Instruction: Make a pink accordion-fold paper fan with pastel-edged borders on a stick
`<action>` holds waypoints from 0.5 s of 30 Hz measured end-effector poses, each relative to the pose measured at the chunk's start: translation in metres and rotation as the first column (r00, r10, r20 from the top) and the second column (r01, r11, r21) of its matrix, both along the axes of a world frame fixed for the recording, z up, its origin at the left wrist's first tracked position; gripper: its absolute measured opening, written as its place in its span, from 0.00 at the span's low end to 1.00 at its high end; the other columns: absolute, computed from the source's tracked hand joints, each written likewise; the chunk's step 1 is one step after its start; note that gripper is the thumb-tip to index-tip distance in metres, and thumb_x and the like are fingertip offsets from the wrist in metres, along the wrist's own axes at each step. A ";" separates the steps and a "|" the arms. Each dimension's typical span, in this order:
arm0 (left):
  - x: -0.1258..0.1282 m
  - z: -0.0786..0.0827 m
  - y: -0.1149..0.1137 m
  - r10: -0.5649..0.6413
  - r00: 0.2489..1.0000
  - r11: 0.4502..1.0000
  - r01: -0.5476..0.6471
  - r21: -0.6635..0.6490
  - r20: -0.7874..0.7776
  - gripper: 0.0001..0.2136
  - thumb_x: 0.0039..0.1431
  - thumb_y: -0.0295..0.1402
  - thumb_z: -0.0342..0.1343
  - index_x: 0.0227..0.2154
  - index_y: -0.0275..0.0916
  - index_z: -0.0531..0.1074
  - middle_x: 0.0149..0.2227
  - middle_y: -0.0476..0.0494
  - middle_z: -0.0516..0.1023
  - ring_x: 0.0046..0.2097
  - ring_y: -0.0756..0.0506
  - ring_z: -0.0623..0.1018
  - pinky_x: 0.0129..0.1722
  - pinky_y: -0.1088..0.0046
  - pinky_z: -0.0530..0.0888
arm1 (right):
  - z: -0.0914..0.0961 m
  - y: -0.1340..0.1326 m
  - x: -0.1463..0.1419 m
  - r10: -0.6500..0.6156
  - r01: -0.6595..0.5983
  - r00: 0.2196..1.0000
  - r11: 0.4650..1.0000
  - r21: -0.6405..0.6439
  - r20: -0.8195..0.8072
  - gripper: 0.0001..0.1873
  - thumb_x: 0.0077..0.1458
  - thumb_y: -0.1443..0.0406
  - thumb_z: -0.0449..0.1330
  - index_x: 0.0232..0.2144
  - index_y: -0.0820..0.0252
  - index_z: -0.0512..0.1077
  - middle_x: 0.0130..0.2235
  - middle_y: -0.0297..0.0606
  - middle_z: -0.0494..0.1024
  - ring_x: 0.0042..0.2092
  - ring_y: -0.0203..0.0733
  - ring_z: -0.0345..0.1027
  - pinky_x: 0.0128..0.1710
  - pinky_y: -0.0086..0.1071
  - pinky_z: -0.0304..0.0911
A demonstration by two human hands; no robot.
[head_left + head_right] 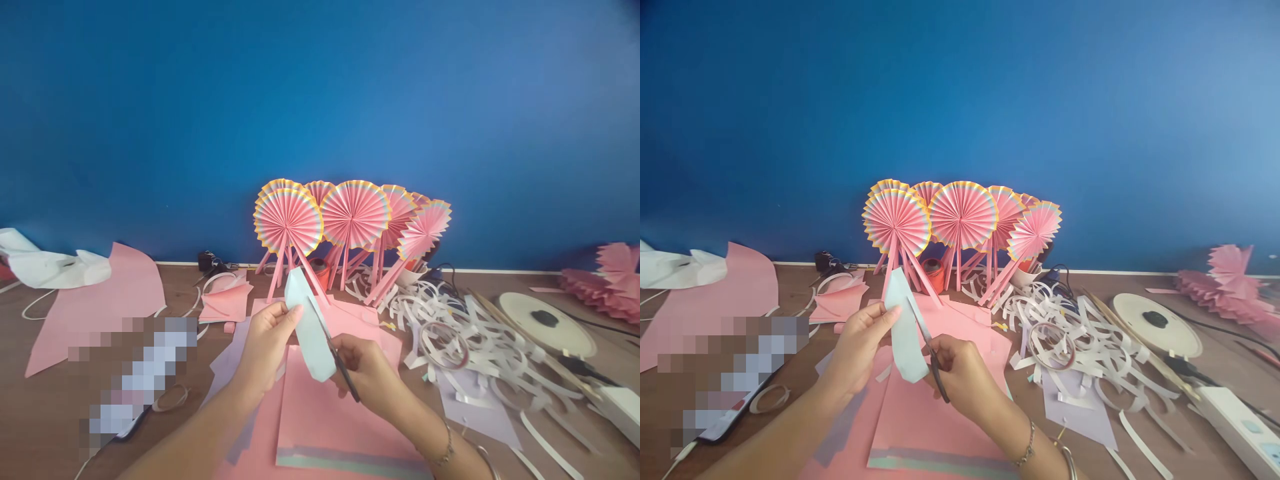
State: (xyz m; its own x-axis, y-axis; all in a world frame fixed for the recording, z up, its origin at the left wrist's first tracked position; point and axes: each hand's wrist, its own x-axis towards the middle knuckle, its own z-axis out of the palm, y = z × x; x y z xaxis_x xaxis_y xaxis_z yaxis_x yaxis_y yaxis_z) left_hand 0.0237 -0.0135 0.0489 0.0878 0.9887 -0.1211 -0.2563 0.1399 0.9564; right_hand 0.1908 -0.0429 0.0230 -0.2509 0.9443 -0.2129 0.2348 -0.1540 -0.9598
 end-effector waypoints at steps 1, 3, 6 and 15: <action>0.000 0.000 0.000 0.002 1.000 1.000 -0.002 -0.001 -0.005 0.11 0.52 0.39 0.61 0.23 0.36 0.72 0.23 0.49 0.76 0.25 0.50 0.74 0.29 0.75 0.73 | 0.000 0.000 0.000 -0.003 0.003 1.000 1.000 -0.003 0.003 0.06 0.43 0.65 0.60 0.28 0.61 0.70 0.17 0.24 0.64 0.18 0.32 0.60 0.19 0.27 0.58; 0.000 0.001 -0.001 0.003 1.000 1.000 -0.003 -0.003 -0.013 0.11 0.52 0.40 0.60 0.24 0.36 0.73 0.23 0.48 0.76 0.25 0.49 0.75 0.29 0.74 0.73 | -0.001 0.000 0.000 -0.005 0.005 1.000 1.000 -0.013 0.000 0.06 0.43 0.66 0.60 0.28 0.61 0.70 0.17 0.24 0.65 0.17 0.31 0.60 0.18 0.27 0.58; 0.002 0.003 -0.002 -0.017 0.999 1.000 0.017 -0.015 -0.029 0.12 0.51 0.40 0.60 0.24 0.35 0.72 0.24 0.47 0.77 0.26 0.48 0.75 0.30 0.73 0.74 | 0.000 0.000 0.000 -0.008 0.007 0.999 1.000 -0.024 -0.034 0.09 0.41 0.68 0.60 0.30 0.61 0.71 0.18 0.25 0.67 0.18 0.31 0.61 0.20 0.27 0.59; 0.006 0.003 -0.007 -0.041 0.998 0.998 0.038 -0.044 -0.055 0.13 0.50 0.42 0.60 0.24 0.35 0.72 0.23 0.47 0.75 0.27 0.47 0.75 0.32 0.71 0.75 | 0.001 0.002 -0.001 -0.029 0.029 0.999 0.999 -0.015 -0.019 0.09 0.41 0.69 0.58 0.30 0.61 0.70 0.18 0.25 0.67 0.18 0.32 0.61 0.19 0.28 0.60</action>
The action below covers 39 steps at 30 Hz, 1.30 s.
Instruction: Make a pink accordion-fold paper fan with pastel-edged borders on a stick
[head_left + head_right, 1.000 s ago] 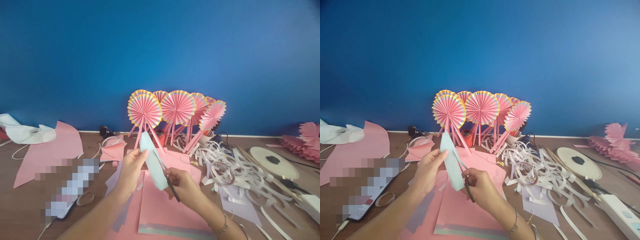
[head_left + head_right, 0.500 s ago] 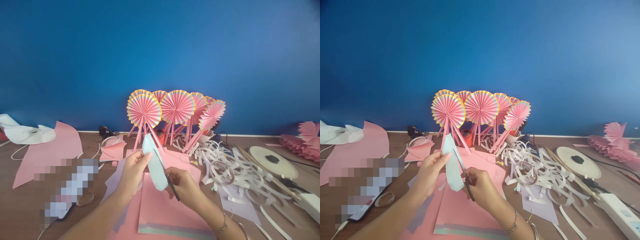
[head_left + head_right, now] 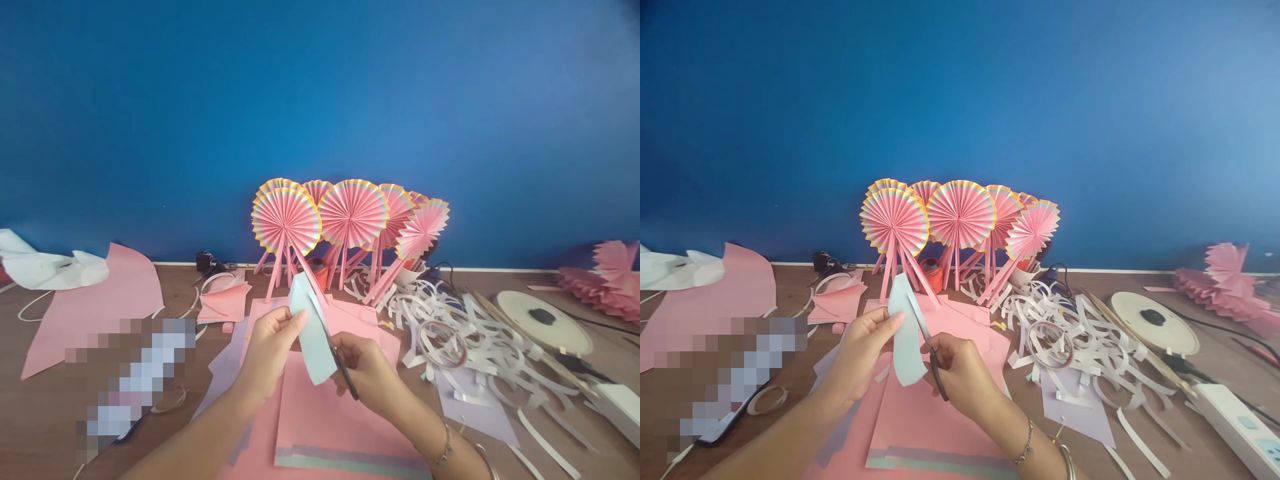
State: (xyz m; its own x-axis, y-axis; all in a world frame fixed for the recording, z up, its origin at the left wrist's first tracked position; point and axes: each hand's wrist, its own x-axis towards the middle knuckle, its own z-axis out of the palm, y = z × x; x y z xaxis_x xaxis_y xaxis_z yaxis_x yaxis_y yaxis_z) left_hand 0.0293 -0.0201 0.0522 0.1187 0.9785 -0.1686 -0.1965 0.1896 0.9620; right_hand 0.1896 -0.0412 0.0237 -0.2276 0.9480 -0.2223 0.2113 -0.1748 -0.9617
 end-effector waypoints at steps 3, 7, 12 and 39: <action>0.000 0.001 0.001 -0.005 1.000 1.000 0.005 -0.004 0.002 0.13 0.50 0.41 0.61 0.24 0.35 0.72 0.24 0.47 0.75 0.27 0.48 0.75 0.32 0.72 0.74 | -0.001 0.000 0.001 -0.003 0.003 1.000 1.000 -0.002 -0.012 0.09 0.41 0.68 0.58 0.30 0.61 0.70 0.17 0.24 0.67 0.17 0.32 0.61 0.18 0.28 0.60; -0.002 0.000 0.004 0.027 0.999 1.000 -0.027 0.010 0.025 0.11 0.54 0.42 0.58 0.29 0.38 0.72 0.24 0.50 0.74 0.27 0.50 0.73 0.29 0.76 0.72 | -0.001 0.000 0.001 0.017 -0.017 1.000 1.000 -0.014 -0.006 0.08 0.41 0.68 0.59 0.30 0.61 0.70 0.17 0.24 0.67 0.17 0.32 0.62 0.18 0.27 0.60; -0.004 -0.004 0.007 0.121 0.990 0.991 -0.124 0.041 0.068 0.12 0.52 0.40 0.60 0.23 0.37 0.70 0.21 0.53 0.69 0.24 0.53 0.69 0.25 0.80 0.69 | -0.003 -0.002 -0.001 0.011 -0.011 1.000 1.000 -0.026 -0.020 0.10 0.41 0.69 0.59 0.31 0.62 0.70 0.16 0.21 0.62 0.18 0.32 0.63 0.17 0.25 0.58; 0.004 0.001 -0.003 0.002 1.000 1.000 -0.002 0.014 0.000 0.13 0.51 0.41 0.60 0.22 0.37 0.68 0.20 0.52 0.71 0.24 0.50 0.72 0.25 0.77 0.70 | -0.002 -0.002 -0.003 -0.030 0.029 0.995 1.000 -0.009 -0.092 0.09 0.40 0.71 0.56 0.29 0.60 0.69 0.17 0.25 0.69 0.18 0.30 0.60 0.16 0.24 0.53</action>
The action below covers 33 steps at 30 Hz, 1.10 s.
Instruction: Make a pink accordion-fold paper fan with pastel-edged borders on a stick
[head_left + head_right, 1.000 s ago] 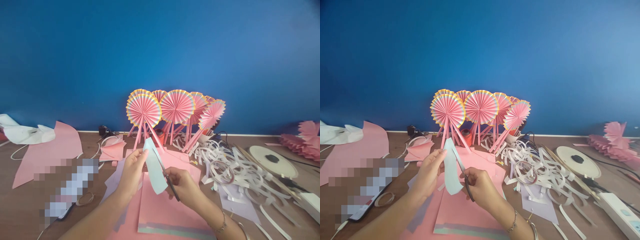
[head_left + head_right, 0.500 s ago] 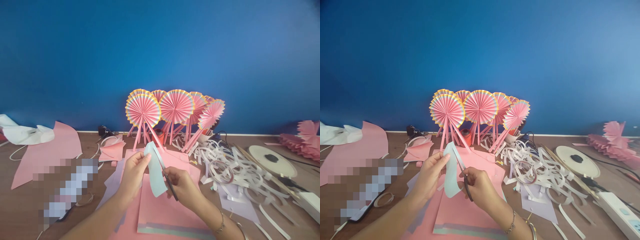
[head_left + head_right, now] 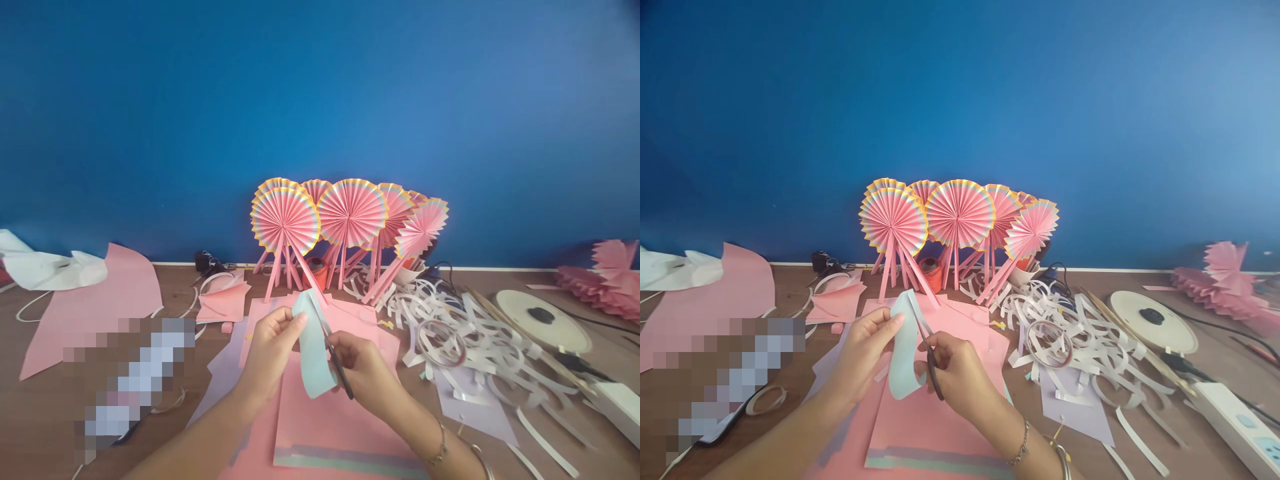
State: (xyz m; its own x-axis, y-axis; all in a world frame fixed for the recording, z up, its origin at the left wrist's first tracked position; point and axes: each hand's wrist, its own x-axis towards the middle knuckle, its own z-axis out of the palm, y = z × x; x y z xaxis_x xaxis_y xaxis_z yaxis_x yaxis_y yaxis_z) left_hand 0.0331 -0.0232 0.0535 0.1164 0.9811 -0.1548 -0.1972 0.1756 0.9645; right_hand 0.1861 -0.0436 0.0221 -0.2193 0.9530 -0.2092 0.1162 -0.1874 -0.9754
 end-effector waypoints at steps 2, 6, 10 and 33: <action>0.001 -0.001 -0.001 -0.019 1.000 1.000 0.019 -0.011 -0.005 0.13 0.50 0.41 0.60 0.22 0.37 0.68 0.21 0.51 0.71 0.25 0.49 0.72 0.27 0.75 0.71 | -0.003 0.001 0.000 0.008 -0.007 0.999 0.999 0.034 -0.040 0.07 0.41 0.71 0.57 0.28 0.60 0.69 0.18 0.25 0.69 0.18 0.30 0.59 0.17 0.24 0.52; 0.003 -0.002 -0.003 -0.016 1.000 1.000 0.016 -0.025 -0.010 0.13 0.50 0.42 0.60 0.21 0.37 0.69 0.21 0.51 0.71 0.26 0.48 0.73 0.30 0.72 0.72 | -0.009 0.001 0.002 0.028 -0.024 0.997 0.998 0.060 -0.072 0.05 0.43 0.71 0.58 0.27 0.59 0.68 0.20 0.26 0.70 0.19 0.29 0.57 0.19 0.24 0.52; 0.004 -0.002 -0.004 -0.029 1.000 0.999 0.029 -0.046 0.004 0.13 0.49 0.42 0.60 0.21 0.37 0.69 0.21 0.50 0.71 0.26 0.48 0.73 0.30 0.72 0.71 | -0.010 0.002 0.003 0.027 -0.022 0.997 0.998 0.063 -0.074 0.05 0.43 0.72 0.58 0.27 0.59 0.68 0.20 0.26 0.68 0.20 0.28 0.56 0.19 0.24 0.52; 0.005 -0.004 -0.005 0.008 1.000 1.000 -0.008 0.006 0.000 0.13 0.50 0.41 0.60 0.20 0.38 0.67 0.22 0.52 0.70 0.28 0.49 0.72 0.33 0.72 0.70 | -0.001 0.001 -0.001 0.034 -0.034 0.987 0.999 0.005 -0.158 0.06 0.42 0.69 0.60 0.28 0.60 0.69 0.20 0.27 0.70 0.19 0.29 0.58 0.18 0.24 0.53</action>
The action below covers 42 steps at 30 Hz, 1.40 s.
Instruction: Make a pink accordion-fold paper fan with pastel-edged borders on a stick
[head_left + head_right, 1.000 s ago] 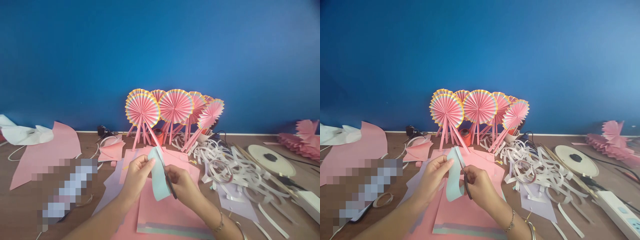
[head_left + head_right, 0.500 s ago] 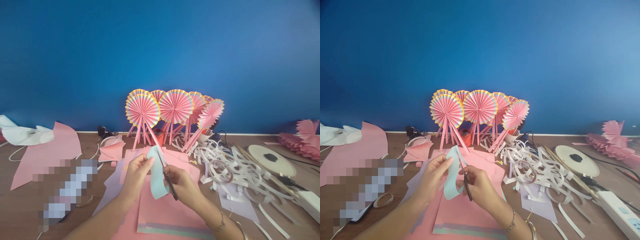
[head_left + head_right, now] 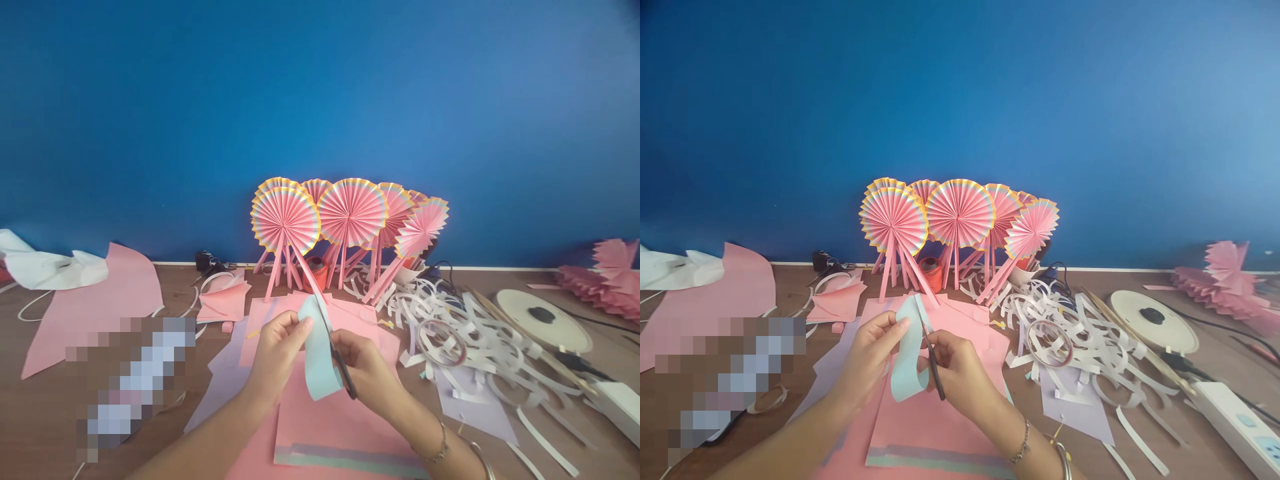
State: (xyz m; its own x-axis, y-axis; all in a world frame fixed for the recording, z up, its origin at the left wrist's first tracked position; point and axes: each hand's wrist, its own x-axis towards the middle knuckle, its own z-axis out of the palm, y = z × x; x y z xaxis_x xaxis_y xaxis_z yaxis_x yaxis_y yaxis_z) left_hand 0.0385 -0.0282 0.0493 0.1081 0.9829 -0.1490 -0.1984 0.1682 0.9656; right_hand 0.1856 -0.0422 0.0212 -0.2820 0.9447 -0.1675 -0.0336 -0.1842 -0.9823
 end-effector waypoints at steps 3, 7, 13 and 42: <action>0.000 -0.001 0.000 -0.006 1.000 1.000 0.006 -0.002 -0.003 0.14 0.50 0.42 0.60 0.20 0.38 0.67 0.22 0.52 0.71 0.28 0.48 0.73 0.33 0.72 0.70 | -0.001 0.000 0.001 0.000 0.000 1.000 1.000 0.003 0.010 0.06 0.44 0.67 0.62 0.29 0.61 0.70 0.20 0.27 0.71 0.19 0.30 0.60 0.18 0.25 0.53; -0.001 -0.001 0.000 -0.004 1.000 1.000 0.004 -0.003 -0.002 0.14 0.50 0.42 0.60 0.20 0.38 0.66 0.21 0.51 0.70 0.27 0.48 0.73 0.32 0.73 0.70 | -0.002 0.000 0.001 -0.004 0.004 1.000 1.000 -0.002 0.010 0.09 0.45 0.64 0.64 0.29 0.61 0.69 0.21 0.28 0.72 0.19 0.31 0.62 0.18 0.25 0.53; -0.001 -0.002 0.000 -0.015 1.000 1.000 0.015 0.007 -0.007 0.13 0.53 0.41 0.58 0.21 0.38 0.66 0.21 0.53 0.69 0.26 0.50 0.70 0.29 0.75 0.69 | -0.001 -0.001 0.000 -0.017 0.017 1.000 1.000 -0.011 -0.023 0.12 0.44 0.63 0.66 0.31 0.61 0.69 0.20 0.26 0.70 0.20 0.30 0.61 0.19 0.25 0.55; -0.017 -0.002 0.016 -0.016 0.999 1.000 0.015 -0.012 -0.032 0.12 0.50 0.41 0.59 0.22 0.39 0.68 0.23 0.52 0.73 0.30 0.49 0.74 0.33 0.75 0.70 | 0.011 0.009 0.027 0.092 -0.089 0.983 0.996 -0.030 0.157 0.23 0.44 0.56 0.67 0.38 0.57 0.62 0.18 0.21 0.64 0.17 0.32 0.64 0.14 0.22 0.50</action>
State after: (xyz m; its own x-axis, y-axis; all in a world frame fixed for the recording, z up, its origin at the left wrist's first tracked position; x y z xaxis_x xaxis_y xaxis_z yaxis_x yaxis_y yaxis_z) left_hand 0.0217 -0.0127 0.0468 0.1182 0.9794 -0.1639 -0.1650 0.1821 0.9693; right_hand 0.2123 -0.0329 0.0322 -0.3344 0.9119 -0.2381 0.1395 -0.2019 -0.9694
